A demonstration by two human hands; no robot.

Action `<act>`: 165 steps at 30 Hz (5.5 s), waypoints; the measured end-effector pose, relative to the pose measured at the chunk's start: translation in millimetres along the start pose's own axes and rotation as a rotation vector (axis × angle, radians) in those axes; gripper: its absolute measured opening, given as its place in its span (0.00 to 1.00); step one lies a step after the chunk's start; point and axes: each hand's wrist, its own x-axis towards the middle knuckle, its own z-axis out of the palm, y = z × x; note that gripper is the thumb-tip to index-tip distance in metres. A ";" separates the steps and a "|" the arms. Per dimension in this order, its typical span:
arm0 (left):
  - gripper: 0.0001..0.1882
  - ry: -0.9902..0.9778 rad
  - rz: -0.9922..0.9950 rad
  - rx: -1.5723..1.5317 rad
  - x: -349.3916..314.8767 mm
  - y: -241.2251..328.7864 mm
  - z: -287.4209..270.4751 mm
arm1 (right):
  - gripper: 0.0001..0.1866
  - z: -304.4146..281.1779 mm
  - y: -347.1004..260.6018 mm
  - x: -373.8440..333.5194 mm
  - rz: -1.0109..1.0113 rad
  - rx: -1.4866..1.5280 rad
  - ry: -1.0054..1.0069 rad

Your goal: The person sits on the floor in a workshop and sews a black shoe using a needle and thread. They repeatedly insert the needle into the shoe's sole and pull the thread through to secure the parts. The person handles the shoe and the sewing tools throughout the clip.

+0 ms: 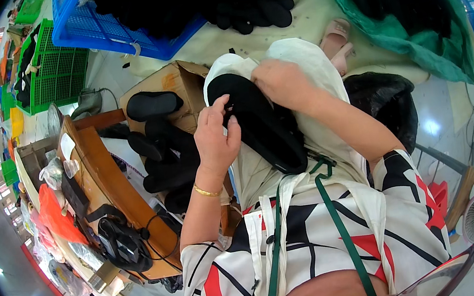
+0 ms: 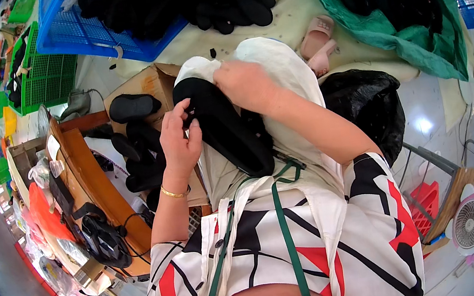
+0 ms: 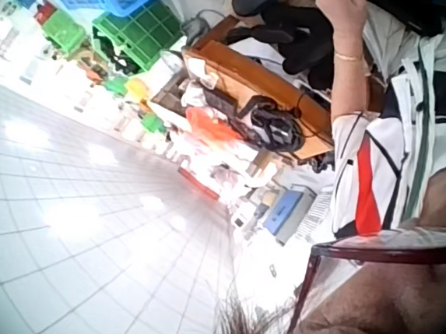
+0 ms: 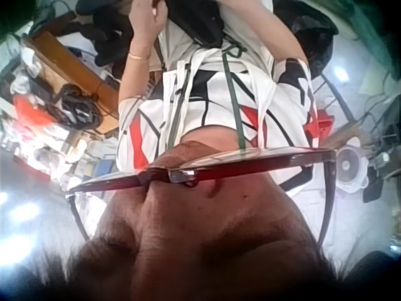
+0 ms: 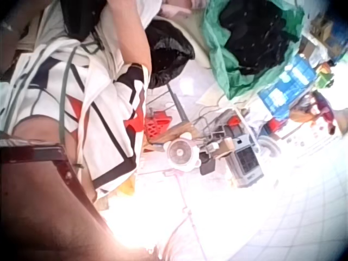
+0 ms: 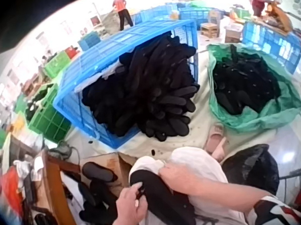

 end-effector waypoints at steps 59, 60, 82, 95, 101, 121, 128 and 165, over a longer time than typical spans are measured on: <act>0.16 -0.085 0.489 0.138 -46.0 15.8 52.3 | 0.14 -44.3 -142.0 -120.3 0.230 0.800 0.128; 0.16 -0.083 0.471 0.133 -52.6 18.8 55.0 | 0.14 -41.4 -139.3 -122.7 0.244 0.777 0.095; 0.08 -0.590 -0.462 -0.519 -31.2 36.5 31.1 | 0.07 -101.0 -115.8 -153.9 0.210 0.510 -0.054; 0.09 -0.496 -0.255 -0.339 -33.4 53.9 4.1 | 0.02 -50.5 -84.5 -113.0 0.146 0.009 0.045; 0.07 -0.456 -0.334 -0.554 -32.1 23.8 20.3 | 0.03 -46.6 -80.3 -102.6 0.095 -0.030 -0.020; 0.07 -0.411 -0.832 -1.175 -43.7 16.8 30.1 | 0.09 -52.8 -28.3 -176.8 0.894 1.091 0.246; 0.16 -0.162 0.167 -0.067 -26.2 50.2 15.9 | 0.09 -52.8 -34.2 -176.4 0.864 0.891 0.211; 0.09 -0.395 -0.176 -0.643 -39.1 14.2 50.1 | 0.04 -159.5 -150.7 -150.8 0.063 1.209 -0.047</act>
